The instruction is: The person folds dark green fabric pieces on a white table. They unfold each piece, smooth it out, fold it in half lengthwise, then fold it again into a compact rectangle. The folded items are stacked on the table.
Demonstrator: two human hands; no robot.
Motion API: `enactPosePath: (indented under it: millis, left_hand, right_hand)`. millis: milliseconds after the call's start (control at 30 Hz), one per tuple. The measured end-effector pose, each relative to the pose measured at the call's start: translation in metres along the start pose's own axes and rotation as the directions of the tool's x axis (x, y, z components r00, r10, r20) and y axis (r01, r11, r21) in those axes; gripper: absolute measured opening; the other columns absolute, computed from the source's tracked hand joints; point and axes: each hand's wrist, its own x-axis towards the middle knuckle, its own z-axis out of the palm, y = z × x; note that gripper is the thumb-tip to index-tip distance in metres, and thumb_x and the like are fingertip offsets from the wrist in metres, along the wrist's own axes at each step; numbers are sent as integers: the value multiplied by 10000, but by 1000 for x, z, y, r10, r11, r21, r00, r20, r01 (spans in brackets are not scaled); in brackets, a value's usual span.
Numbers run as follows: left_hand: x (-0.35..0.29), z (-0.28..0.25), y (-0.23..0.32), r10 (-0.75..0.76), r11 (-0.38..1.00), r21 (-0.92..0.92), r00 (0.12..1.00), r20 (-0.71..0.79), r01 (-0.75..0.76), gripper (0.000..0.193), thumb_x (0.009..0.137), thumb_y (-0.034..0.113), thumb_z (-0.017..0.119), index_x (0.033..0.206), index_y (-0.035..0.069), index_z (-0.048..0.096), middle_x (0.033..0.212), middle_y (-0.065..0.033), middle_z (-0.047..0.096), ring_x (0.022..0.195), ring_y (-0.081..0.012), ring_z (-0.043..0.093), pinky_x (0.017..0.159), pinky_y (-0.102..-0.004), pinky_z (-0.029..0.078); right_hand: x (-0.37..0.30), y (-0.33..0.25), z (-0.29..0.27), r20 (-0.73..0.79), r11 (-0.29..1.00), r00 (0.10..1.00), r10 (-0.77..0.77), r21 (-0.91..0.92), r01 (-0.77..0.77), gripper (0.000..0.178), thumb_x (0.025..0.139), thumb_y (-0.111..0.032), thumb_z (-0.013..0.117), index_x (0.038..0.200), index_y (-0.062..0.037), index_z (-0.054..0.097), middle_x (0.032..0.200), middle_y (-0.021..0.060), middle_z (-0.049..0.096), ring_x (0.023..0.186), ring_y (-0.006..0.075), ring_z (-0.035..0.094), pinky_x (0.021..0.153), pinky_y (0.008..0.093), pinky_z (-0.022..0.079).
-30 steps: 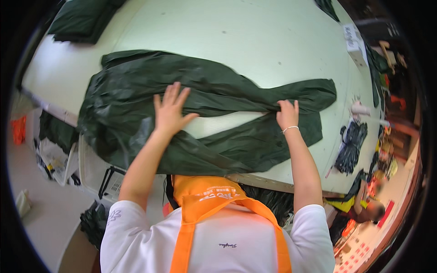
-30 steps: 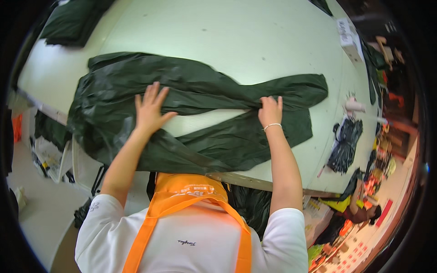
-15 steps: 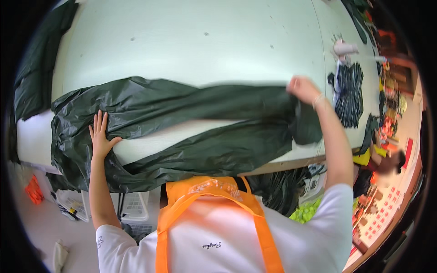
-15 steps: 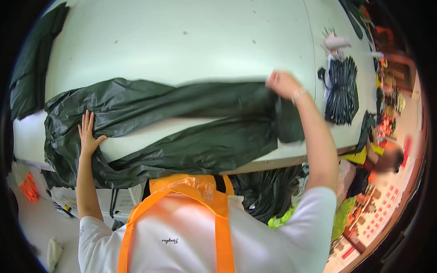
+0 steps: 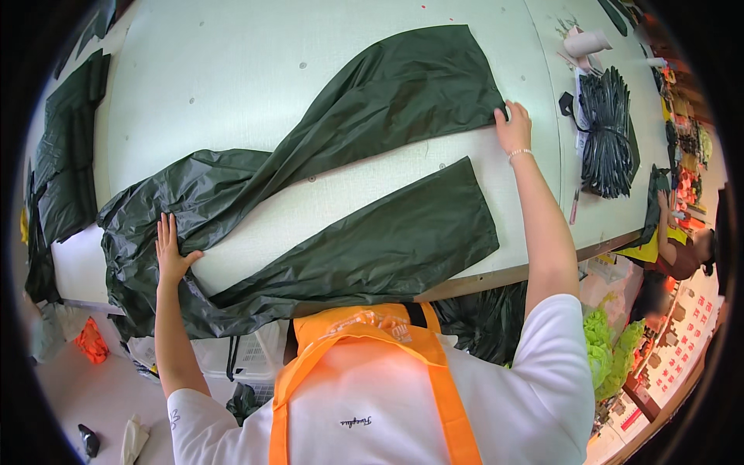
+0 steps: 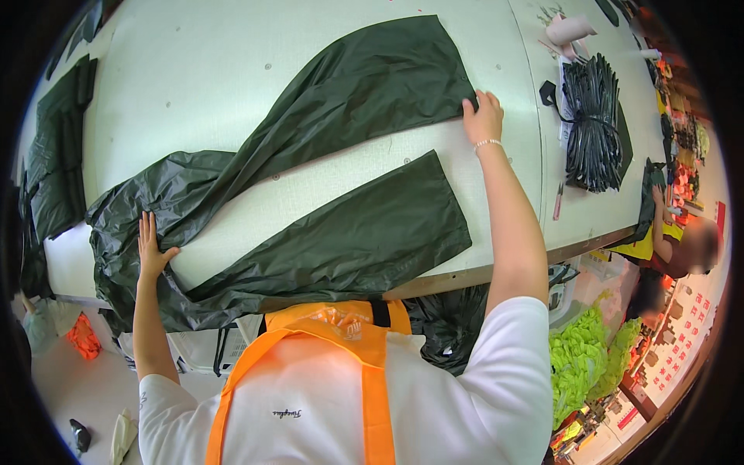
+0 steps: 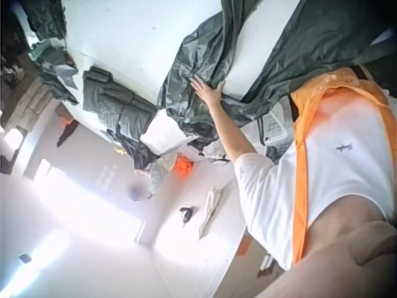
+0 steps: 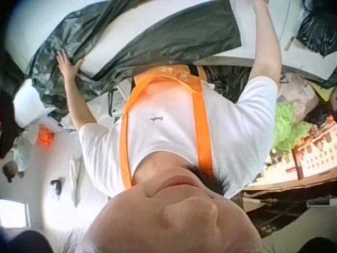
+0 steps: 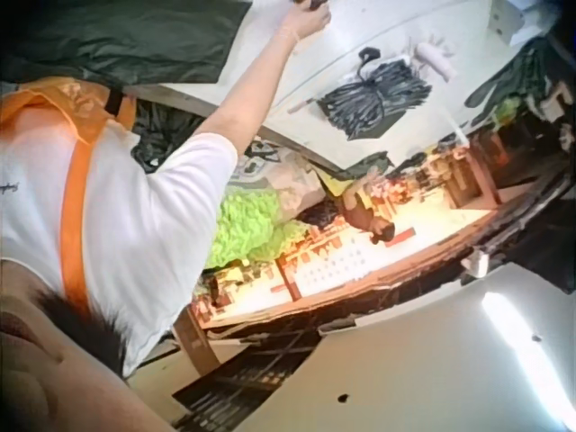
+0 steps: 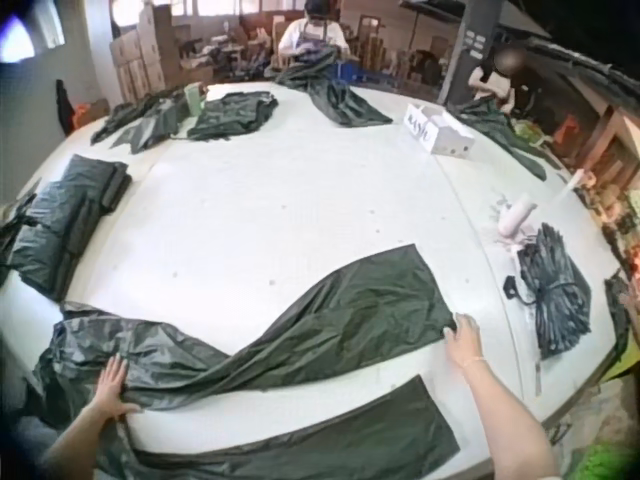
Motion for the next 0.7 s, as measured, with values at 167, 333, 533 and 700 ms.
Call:
enactPosePath:
  millis: [167,333,533,700]
  left_hand:
    - [4,1,2,14,1000,16,1000,-5,-14,1184,506,502,786,1465,146,190,1532,-91,139,1384,-363,167,1043,-548,252]
    - [0,2,-1,8,1000,1,1000,-28,-8,1212,481,543,775,1467,158,184,1532,-89,137,1381,-366,171,1031,-557,265]
    - [-8,8,-6,-73,997,-39,997,-40,71,1206,499,524,791,1472,188,164,1539,-71,116,1393,-355,143,1011,-625,232]
    - [10,2,19,-134,988,-82,988,-83,127,1263,454,524,815,1475,197,146,1545,-53,91,1406,-336,95,1018,-659,162]
  right_hand:
    - [46,-36,7,143,977,967,211,-42,-207,464,785,-336,662,1109,-10,598,1112,187,608,1051,347,551,907,398,443]
    - [49,-34,-30,313,985,937,156,-125,-123,421,808,-382,628,991,-2,617,989,196,643,893,337,607,784,400,474]
    - [53,-83,-182,97,981,977,-191,-26,194,394,909,-327,503,1016,32,624,1011,188,647,953,283,604,840,355,455]
    - [31,-72,-238,-93,932,953,-288,-256,257,300,909,-227,499,966,20,658,973,222,648,900,337,608,830,363,458]
